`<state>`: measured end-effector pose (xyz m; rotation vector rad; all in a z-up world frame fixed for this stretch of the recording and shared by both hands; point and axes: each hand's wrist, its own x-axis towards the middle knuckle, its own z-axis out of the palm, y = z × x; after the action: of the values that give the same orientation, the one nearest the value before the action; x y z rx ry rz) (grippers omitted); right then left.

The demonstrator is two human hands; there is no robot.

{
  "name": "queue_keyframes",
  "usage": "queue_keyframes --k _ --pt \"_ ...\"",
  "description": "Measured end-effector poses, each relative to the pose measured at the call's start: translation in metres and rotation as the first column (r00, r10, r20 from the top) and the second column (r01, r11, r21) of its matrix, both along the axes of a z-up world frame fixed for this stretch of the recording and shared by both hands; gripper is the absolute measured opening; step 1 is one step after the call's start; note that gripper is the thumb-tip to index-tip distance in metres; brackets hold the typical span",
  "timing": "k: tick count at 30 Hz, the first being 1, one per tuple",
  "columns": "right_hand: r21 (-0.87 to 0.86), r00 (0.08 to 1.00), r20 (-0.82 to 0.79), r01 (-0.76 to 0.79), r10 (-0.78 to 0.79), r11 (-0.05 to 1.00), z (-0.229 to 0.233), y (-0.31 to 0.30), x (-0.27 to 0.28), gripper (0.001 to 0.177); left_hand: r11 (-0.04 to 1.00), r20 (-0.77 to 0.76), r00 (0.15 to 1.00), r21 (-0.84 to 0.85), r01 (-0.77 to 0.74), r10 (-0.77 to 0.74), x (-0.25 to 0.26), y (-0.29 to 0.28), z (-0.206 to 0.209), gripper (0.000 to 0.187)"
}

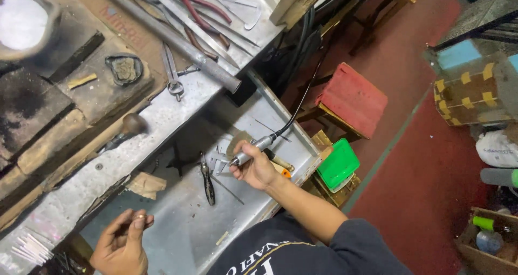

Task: A person uses a flex-shaft rotary tool to grind and shape a small metal jewelry component held in their hand at a workbench.

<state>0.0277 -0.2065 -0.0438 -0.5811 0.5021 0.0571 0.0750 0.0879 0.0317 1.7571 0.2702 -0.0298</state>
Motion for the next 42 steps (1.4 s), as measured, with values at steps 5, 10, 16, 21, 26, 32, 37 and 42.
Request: queue_keyframes --k 5,10,16,21,26,32,37,42 --pt "-0.164 0.843 0.455 -0.238 0.288 0.957 0.039 0.007 0.0 0.023 0.998 -0.027 0.999 -0.045 -0.045 0.044 0.004 0.002 -0.013 0.014" --pt "-0.719 0.647 0.389 -0.231 0.655 0.656 0.098 0.034 0.039 0.026 0.985 0.142 0.99 -0.171 -0.003 0.028 0.011 0.002 -0.02 0.009" --pt "-0.823 0.587 0.515 0.134 0.625 0.553 0.12 0.069 0.06 0.028 0.952 0.236 0.972 -0.299 0.063 0.01 0.02 -0.006 -0.014 0.01" --pt "-0.805 0.576 0.584 0.316 0.573 0.502 0.109 0.082 0.071 0.029 0.89 0.238 0.971 -0.442 0.115 -0.008 0.025 -0.014 -0.012 0.014" --pt "-0.831 0.583 0.555 0.359 0.593 0.425 0.112 0.088 0.082 0.027 0.852 0.221 0.975 -0.508 0.124 -0.01 0.023 -0.016 -0.029 0.035" --pt "-0.841 0.575 0.541 0.368 0.613 0.397 0.106 0.089 0.084 0.03 0.852 0.208 0.978 -0.515 0.092 0.02 0.02 -0.021 -0.029 0.039" --pt "-0.849 0.57 0.529 0.366 0.629 0.382 0.101 0.088 0.084 0.03 0.87 0.216 0.976 -0.487 0.079 0.033 0.022 -0.02 -0.022 0.035" --pt "-0.838 0.589 0.543 0.334 0.598 0.431 0.103 0.089 0.084 0.03 0.893 0.27 0.963 -0.429 0.132 -0.012 0.025 -0.01 -0.016 0.029"
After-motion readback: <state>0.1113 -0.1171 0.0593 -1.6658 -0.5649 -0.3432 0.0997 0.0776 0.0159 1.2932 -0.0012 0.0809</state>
